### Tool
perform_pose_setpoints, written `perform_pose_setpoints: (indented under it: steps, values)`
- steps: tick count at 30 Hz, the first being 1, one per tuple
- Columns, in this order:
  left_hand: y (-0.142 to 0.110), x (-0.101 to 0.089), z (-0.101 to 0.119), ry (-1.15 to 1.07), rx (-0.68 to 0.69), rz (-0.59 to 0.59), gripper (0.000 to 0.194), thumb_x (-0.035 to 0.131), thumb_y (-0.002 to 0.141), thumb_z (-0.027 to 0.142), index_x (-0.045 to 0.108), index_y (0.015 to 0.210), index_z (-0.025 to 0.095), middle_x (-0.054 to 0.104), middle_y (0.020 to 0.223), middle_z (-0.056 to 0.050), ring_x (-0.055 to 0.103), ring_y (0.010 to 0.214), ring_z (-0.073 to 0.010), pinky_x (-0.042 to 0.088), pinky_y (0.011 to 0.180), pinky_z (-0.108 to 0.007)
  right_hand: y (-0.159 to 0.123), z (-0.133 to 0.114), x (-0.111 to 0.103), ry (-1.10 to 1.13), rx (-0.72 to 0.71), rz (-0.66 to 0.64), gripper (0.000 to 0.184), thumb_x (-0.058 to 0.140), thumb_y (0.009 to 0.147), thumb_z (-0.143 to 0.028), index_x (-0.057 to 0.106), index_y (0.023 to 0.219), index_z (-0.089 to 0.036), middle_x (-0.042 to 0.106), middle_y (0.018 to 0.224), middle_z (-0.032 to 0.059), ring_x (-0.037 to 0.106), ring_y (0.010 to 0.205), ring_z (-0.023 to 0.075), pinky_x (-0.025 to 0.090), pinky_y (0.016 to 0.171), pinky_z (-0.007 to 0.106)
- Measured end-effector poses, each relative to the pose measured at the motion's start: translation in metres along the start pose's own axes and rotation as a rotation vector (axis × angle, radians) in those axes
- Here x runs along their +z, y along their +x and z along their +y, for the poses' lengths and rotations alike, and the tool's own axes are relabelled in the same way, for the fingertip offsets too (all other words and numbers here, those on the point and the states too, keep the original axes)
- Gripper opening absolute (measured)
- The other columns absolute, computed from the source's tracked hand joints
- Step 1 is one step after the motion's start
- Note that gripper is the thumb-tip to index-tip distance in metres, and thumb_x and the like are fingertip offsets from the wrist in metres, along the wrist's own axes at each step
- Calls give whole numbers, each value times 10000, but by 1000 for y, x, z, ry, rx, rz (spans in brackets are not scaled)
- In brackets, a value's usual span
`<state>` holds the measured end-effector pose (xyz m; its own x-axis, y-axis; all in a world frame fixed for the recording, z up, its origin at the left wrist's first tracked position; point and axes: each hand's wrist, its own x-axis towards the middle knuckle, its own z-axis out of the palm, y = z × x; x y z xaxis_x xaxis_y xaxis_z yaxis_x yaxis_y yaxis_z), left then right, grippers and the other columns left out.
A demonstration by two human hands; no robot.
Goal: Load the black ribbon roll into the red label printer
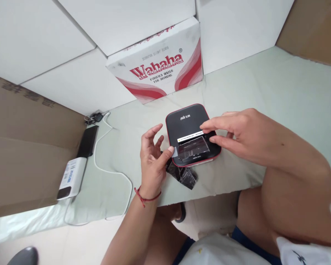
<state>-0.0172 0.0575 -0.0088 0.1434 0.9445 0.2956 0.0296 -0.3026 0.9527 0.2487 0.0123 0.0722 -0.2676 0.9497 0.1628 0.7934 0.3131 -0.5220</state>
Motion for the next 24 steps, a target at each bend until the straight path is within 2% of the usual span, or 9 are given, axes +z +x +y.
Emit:
perform_pose_setpoints:
  steps: [3,6,9,11,15,20,24]
  values:
    - [4,-3,1,2,-93,-92,625,876,854,497,594,1399,380,514,1647,-62,402,1622,-305,455,1268,-478,-5,-1,-2,-6,-62,0,264,633,924,-177,759,1145,-248,754,990,42,668,816,224,435,700,332]
    - [7,-7,6,29,-133,-196,746,851,882,542,489,1527,447,397,1746,-64,294,1677,-314,468,1263,-500,-11,-7,-3,-22,-53,-5,315,650,912,-165,724,1205,-251,690,941,24,591,694,176,401,643,315]
    - [10,-14,9,120,-114,-248,856,845,872,594,405,1601,501,304,1803,-55,241,1694,-334,487,1244,-523,-13,-14,-3,20,-54,-39,323,633,922,-140,706,1212,-264,664,835,-14,547,624,148,365,605,299]
    - [11,-19,8,178,-97,-261,897,832,873,625,360,1629,522,258,1823,-55,221,1697,-352,477,1243,-563,-12,-17,-2,48,-74,-61,306,618,930,-117,708,1183,-265,672,798,-25,574,648,151,365,614,297]
    - [10,-25,2,252,-91,-288,911,787,913,629,279,1664,541,173,1848,-43,159,1706,-365,413,1265,-638,-8,-24,1,78,-106,-100,244,587,972,-126,732,1117,-258,749,904,0,648,744,164,390,660,304]
    - [5,-24,0,267,-152,-285,896,766,933,622,264,1670,529,102,1860,-11,41,1722,-341,227,1321,-708,-4,-34,5,46,-118,-71,284,591,932,-60,769,1056,-244,775,913,16,669,749,167,403,658,299]
    - [0,-21,1,296,-173,-230,847,765,937,606,337,1651,448,188,1842,-53,117,1720,-336,201,1345,-687,0,-37,7,19,-103,-57,255,613,942,-99,800,1020,-254,790,863,13,680,731,176,426,649,296]
